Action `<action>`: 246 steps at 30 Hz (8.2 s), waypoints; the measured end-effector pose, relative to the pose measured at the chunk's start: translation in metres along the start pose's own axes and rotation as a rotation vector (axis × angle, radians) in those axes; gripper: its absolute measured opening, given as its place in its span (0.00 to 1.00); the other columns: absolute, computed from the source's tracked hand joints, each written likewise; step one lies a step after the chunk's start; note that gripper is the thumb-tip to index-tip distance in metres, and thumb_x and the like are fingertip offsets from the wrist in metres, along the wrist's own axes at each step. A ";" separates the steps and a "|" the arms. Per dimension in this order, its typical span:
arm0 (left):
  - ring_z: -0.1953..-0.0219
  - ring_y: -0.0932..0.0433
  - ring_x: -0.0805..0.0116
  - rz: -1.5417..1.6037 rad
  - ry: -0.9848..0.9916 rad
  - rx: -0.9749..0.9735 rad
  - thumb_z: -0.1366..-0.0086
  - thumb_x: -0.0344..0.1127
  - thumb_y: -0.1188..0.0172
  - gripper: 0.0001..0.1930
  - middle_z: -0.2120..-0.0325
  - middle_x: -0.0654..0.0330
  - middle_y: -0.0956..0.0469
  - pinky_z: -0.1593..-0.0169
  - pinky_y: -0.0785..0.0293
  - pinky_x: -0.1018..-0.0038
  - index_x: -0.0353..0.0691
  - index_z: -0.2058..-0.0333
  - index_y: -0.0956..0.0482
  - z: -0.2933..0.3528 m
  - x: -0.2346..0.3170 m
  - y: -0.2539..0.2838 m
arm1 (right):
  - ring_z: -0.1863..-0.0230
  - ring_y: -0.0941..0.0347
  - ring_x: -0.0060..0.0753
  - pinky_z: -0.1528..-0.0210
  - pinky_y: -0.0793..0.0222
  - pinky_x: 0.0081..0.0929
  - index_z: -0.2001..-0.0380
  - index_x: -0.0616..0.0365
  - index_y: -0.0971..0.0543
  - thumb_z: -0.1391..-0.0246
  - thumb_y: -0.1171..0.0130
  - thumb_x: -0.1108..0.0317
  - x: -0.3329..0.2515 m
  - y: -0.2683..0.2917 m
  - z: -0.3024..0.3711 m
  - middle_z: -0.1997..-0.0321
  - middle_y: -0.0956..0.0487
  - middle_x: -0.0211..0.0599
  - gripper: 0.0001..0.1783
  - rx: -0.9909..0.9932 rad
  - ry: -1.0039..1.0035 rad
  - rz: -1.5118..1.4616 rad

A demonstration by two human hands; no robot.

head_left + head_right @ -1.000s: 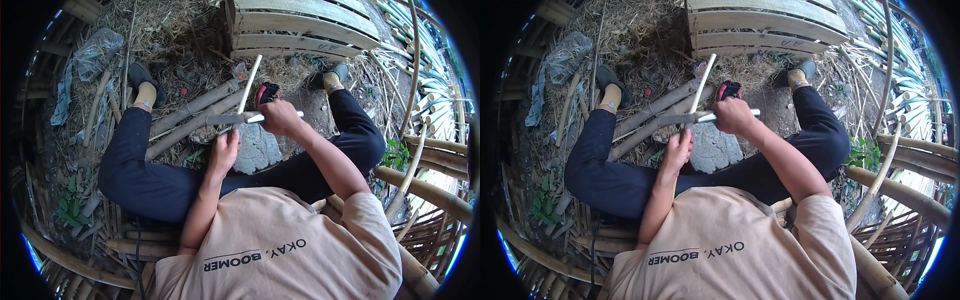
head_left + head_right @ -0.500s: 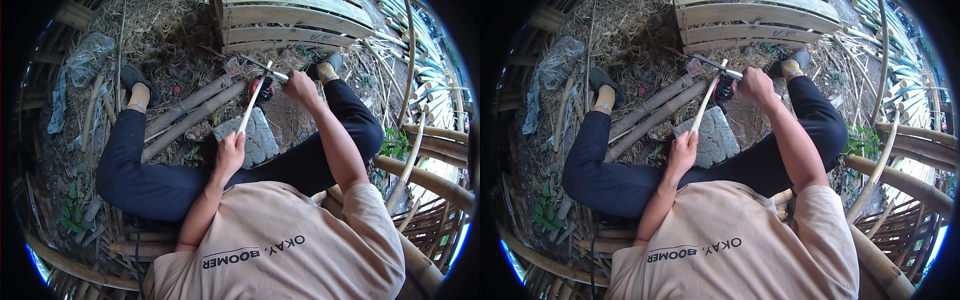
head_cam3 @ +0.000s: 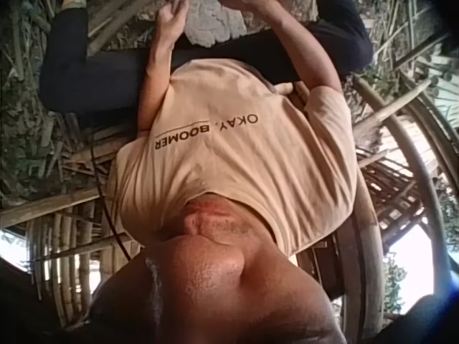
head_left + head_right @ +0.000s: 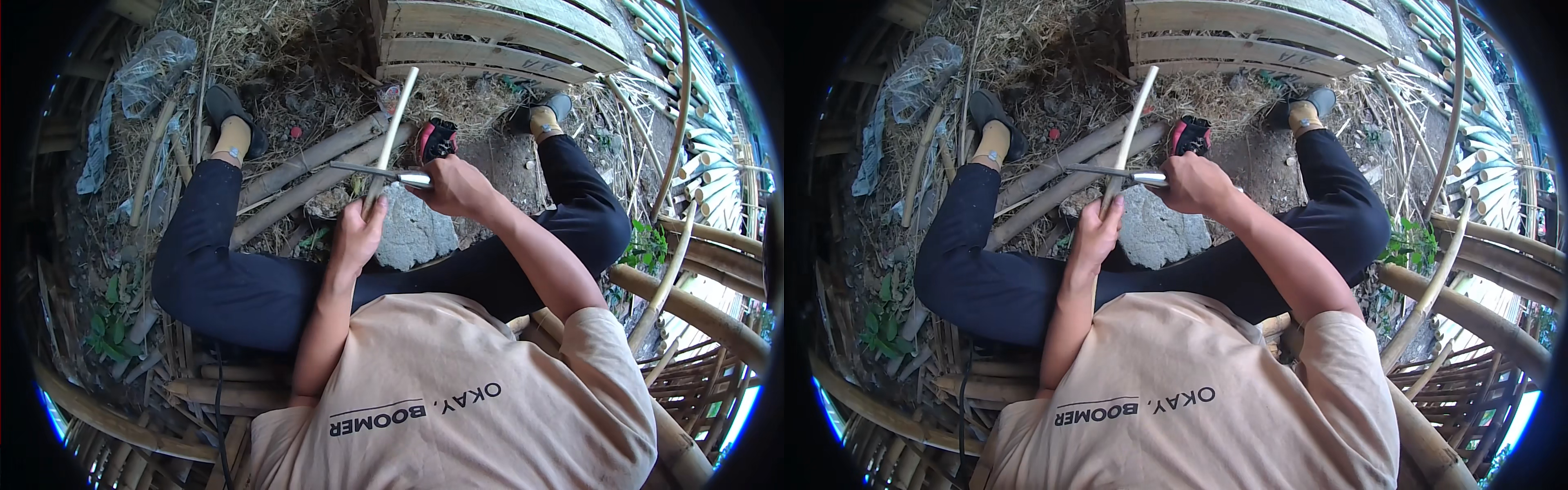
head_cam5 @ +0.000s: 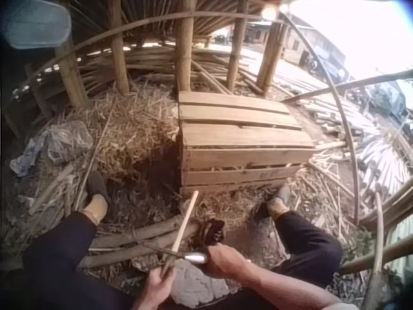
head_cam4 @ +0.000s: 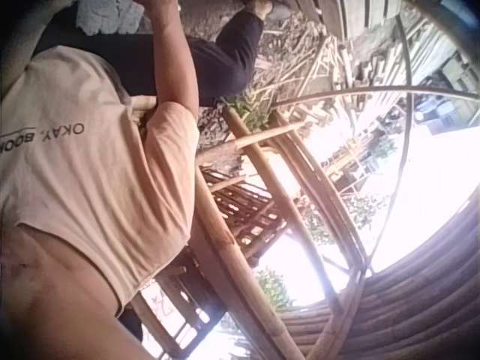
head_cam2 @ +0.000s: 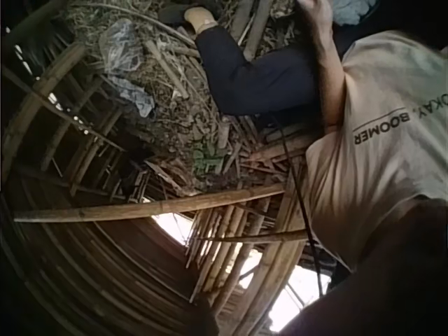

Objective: The person shaves a thin wooden pole using a knife, stripping away sections of the bark and outer layer to smooth the surface.

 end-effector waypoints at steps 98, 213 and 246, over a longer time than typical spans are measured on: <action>0.86 0.49 0.90 0.507 0.117 -0.279 0.23 0.50 0.52 0.16 0.83 0.78 0.42 0.84 0.56 0.86 0.46 0.66 0.31 0.024 0.026 -0.014 | 0.78 0.24 0.35 0.71 0.31 0.40 0.78 0.64 0.21 0.45 0.33 0.51 0.141 0.104 -0.018 0.82 0.22 0.45 0.24 0.566 -0.262 -0.373; 0.85 0.50 0.90 0.606 0.140 -0.104 0.23 0.47 0.51 0.13 0.83 0.76 0.40 0.83 0.57 0.86 0.46 0.58 0.25 0.002 0.043 -0.010 | 0.73 0.23 0.57 0.67 0.26 0.42 0.75 0.57 0.16 0.60 0.37 0.68 0.006 0.018 -0.016 0.79 0.21 0.50 0.07 0.224 0.050 -0.099; 0.81 0.32 0.77 0.140 -0.164 0.104 0.23 0.45 0.51 0.17 0.84 0.64 0.32 0.76 0.35 0.74 0.35 0.62 0.24 -0.007 0.044 0.004 | 0.68 0.20 0.58 0.60 0.22 0.46 0.72 0.52 0.13 0.61 0.39 0.68 0.024 0.020 -0.021 0.75 0.18 0.51 0.10 0.171 -0.066 0.056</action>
Point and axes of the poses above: each hand's wrist, its own z-axis away from the middle knuckle, its own y-axis out of the back of the hand, x = y × z, the point moved 10 cm from there along -z, towards the middle knuckle
